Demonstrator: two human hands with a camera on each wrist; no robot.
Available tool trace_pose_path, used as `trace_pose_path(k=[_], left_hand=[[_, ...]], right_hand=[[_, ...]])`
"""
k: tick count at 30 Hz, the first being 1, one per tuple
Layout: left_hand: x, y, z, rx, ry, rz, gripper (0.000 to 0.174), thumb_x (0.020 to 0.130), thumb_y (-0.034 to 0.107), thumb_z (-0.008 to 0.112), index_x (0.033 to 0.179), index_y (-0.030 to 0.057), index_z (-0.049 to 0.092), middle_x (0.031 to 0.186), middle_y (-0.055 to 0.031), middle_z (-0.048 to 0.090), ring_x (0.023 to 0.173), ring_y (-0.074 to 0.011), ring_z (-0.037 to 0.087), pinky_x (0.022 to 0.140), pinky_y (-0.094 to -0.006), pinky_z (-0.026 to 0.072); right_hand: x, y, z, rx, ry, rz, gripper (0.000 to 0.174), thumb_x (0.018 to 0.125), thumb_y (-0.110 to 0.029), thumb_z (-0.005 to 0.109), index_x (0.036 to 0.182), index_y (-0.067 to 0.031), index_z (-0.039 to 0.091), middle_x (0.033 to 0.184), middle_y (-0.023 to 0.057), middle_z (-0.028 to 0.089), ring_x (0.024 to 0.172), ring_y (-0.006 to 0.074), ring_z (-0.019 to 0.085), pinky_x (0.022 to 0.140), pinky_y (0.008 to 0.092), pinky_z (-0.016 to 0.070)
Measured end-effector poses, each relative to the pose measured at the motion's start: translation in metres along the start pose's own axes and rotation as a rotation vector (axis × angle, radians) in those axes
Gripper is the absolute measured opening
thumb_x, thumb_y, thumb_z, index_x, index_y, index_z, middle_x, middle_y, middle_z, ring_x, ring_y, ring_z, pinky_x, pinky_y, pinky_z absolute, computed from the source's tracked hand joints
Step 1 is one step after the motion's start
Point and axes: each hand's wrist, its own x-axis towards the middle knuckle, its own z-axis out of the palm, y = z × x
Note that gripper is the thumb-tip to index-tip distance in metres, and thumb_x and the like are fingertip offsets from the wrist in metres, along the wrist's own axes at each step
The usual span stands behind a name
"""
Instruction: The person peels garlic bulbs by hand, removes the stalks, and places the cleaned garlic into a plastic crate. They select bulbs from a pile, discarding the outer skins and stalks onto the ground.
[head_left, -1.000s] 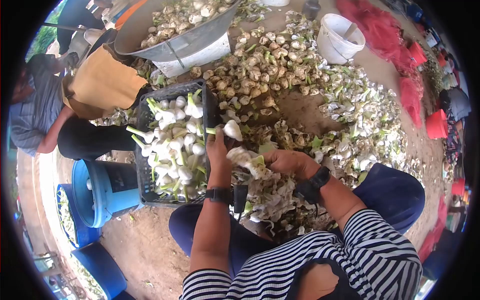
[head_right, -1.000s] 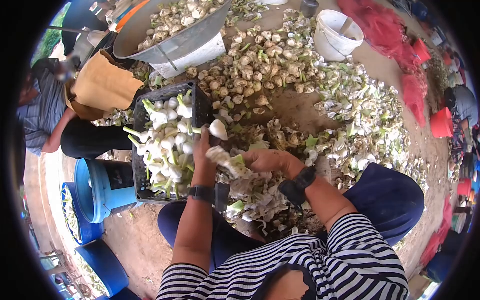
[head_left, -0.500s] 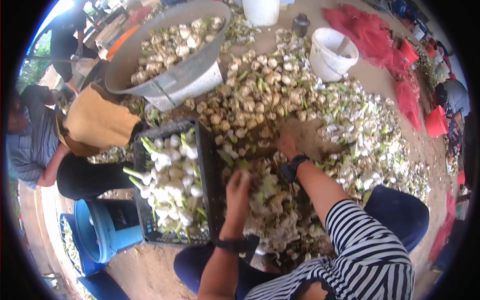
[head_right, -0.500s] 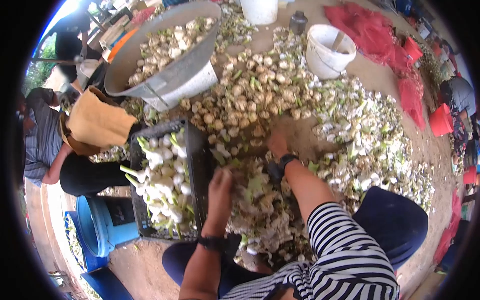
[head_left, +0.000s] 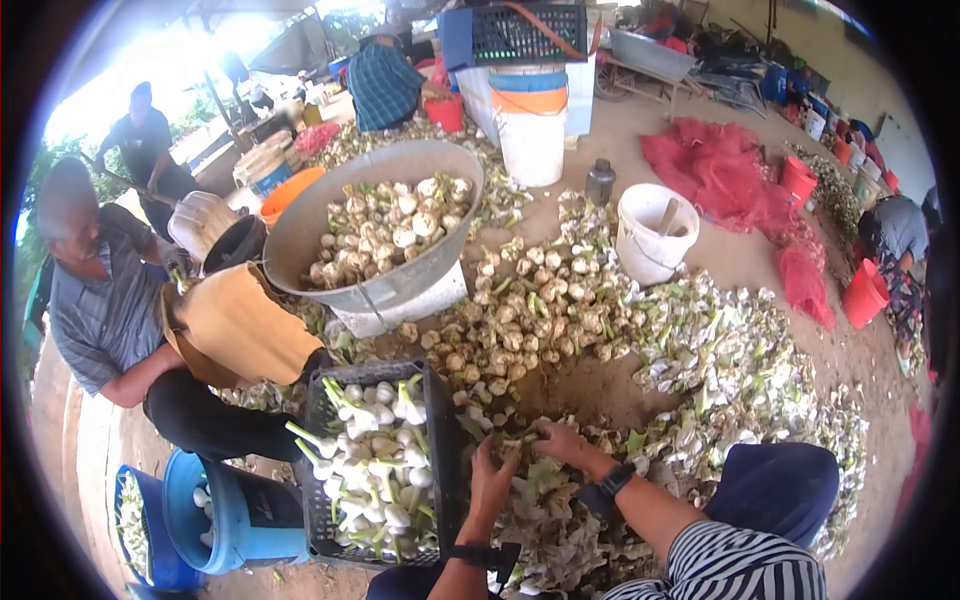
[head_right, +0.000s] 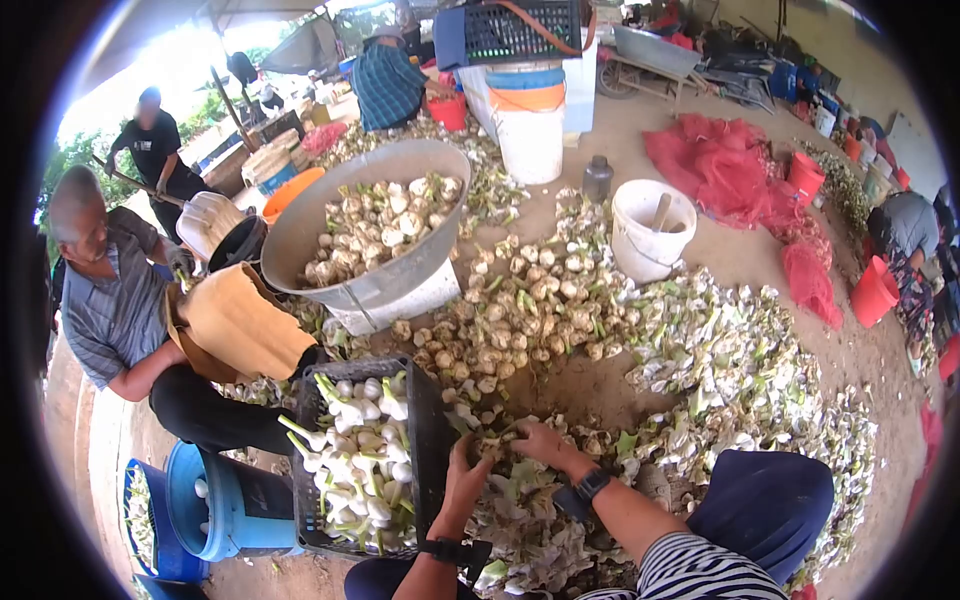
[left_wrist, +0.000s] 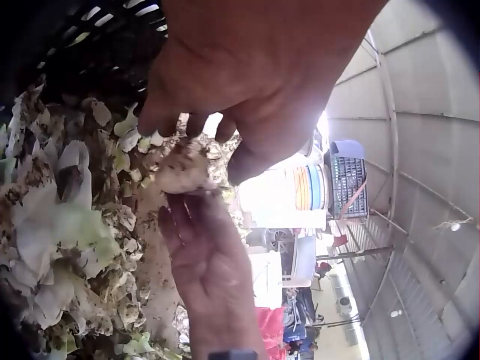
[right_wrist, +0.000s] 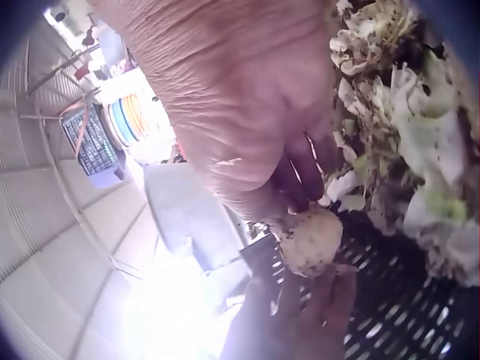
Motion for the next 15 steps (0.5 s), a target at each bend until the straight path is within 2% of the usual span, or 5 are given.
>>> trace_pose_path(k=[2,5,10,13,15], left_hand=[[-0.002,0.018,-0.007,-0.139,-0.165,-0.084,0.055,0.083,0.018,0.066,0.132,0.0004,0.049,0.126,-0.0173,0.054,0.115,-0.0267,0.054,0.095,-0.0344,0.0442],[-0.008,0.036,-0.002,-0.019,-0.167,0.068,0.054,0.082,0.015,0.068,0.133,0.0055,0.05,0.128,-0.0156,0.051,0.116,-0.028,0.054,0.095,-0.0353,0.0447],[-0.02,0.052,0.007,0.36,0.009,0.375,0.047,0.076,0.013,0.077,0.119,0.006,0.06,0.118,-0.0205,0.055,0.107,-0.0381,0.056,0.084,-0.0416,0.0505],[-0.023,0.054,0.006,0.438,-0.02,0.375,0.046,0.082,0.015,0.073,0.123,0.0065,0.057,0.121,-0.0166,0.054,0.108,-0.0332,0.058,0.086,-0.0412,0.0514],[-0.006,0.028,0.008,-0.167,-0.118,0.095,0.039,0.088,0.017,0.067,0.123,0.0044,0.055,0.12,-0.0148,0.056,0.105,-0.03,0.061,0.082,-0.0386,0.0537]], right_hand=[[-0.02,-0.017,0.005,0.387,-0.011,-0.028,0.035,0.092,-0.025,0.064,0.12,-0.0044,0.06,0.111,0.0069,0.064,0.099,0.0211,0.062,0.088,0.0381,0.0493],[-0.03,-0.03,0.004,0.752,-0.009,0.032,0.031,0.094,-0.019,0.062,0.12,-0.0031,0.059,0.11,0.0047,0.063,0.1,0.0188,0.062,0.089,0.0349,0.0493],[-0.03,-0.009,0.015,0.91,0.075,0.021,0.025,0.093,-0.01,0.059,0.117,-0.0025,0.06,0.098,0.0035,0.063,0.085,0.0147,0.061,0.075,0.0349,0.0524],[-0.016,0.021,0.028,0.875,0.245,0.065,0.025,0.091,-0.007,0.058,0.116,-0.0018,0.06,0.094,0.0029,0.063,0.079,0.0131,0.061,0.07,0.034,0.0523],[-0.023,0.005,0.029,0.843,0.383,0.16,0.026,0.091,-0.004,0.057,0.118,-0.0016,0.058,0.097,0.0029,0.063,0.081,0.0128,0.061,0.07,0.0327,0.0524]])
